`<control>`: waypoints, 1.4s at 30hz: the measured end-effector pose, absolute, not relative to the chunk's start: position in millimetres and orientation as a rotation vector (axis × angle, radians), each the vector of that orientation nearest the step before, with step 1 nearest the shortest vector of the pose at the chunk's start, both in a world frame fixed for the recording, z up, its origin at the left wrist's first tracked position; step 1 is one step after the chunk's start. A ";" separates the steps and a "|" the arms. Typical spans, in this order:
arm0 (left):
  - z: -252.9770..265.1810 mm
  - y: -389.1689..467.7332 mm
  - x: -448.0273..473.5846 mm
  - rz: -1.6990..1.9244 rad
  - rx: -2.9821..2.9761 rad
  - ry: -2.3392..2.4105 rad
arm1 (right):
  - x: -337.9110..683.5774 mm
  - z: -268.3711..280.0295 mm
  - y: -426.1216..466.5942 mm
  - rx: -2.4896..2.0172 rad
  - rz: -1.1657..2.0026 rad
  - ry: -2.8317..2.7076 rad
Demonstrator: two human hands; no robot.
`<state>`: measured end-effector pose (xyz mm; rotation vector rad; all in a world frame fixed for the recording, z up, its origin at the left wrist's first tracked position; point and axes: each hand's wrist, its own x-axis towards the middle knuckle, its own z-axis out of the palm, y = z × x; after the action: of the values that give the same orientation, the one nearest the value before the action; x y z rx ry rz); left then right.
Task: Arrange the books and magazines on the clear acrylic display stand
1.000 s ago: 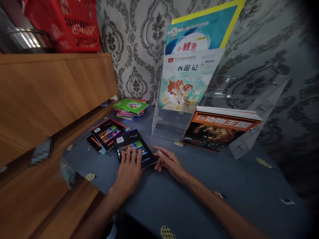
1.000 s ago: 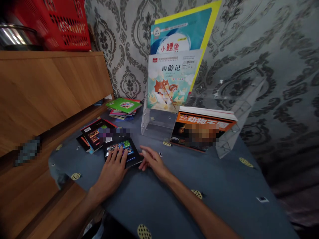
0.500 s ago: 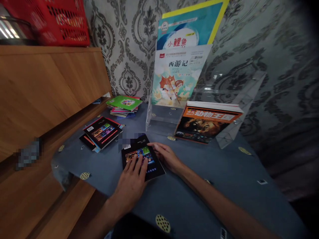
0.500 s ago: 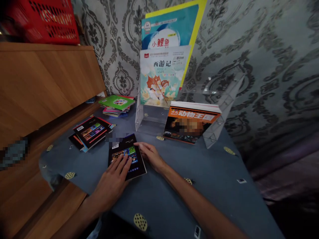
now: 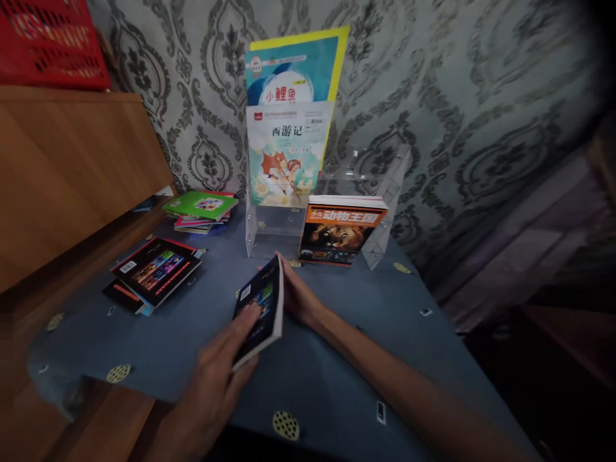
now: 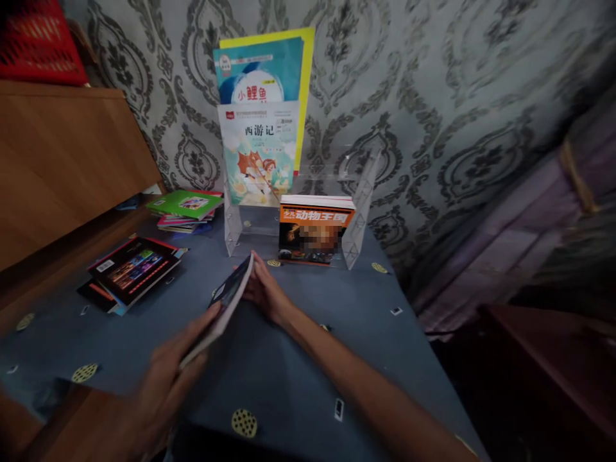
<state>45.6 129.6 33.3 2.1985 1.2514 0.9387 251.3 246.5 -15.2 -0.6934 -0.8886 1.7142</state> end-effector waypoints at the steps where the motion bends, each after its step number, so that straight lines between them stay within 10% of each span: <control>1: 36.7 129.4 45.4 1.019 2.042 1.287 | 252.4 -15.6 246.0 -0.673 1.715 -0.904; 15: 31.2 192.5 37.5 1.463 0.819 1.230 | 277.3 -14.7 241.3 -0.922 1.507 -0.933; 33: 20.6 323.8 4.4 0.485 1.866 0.942 | 305.9 -5.2 179.6 -1.150 1.805 -1.282; 42: 8.2 274.0 51.6 0.434 2.671 1.303 | 296.4 -7.4 183.3 -1.315 1.055 -1.700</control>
<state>51.6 274.0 8.2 2.6709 1.3033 0.4339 296.4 183.3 -7.4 -1.3150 -1.7001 1.0547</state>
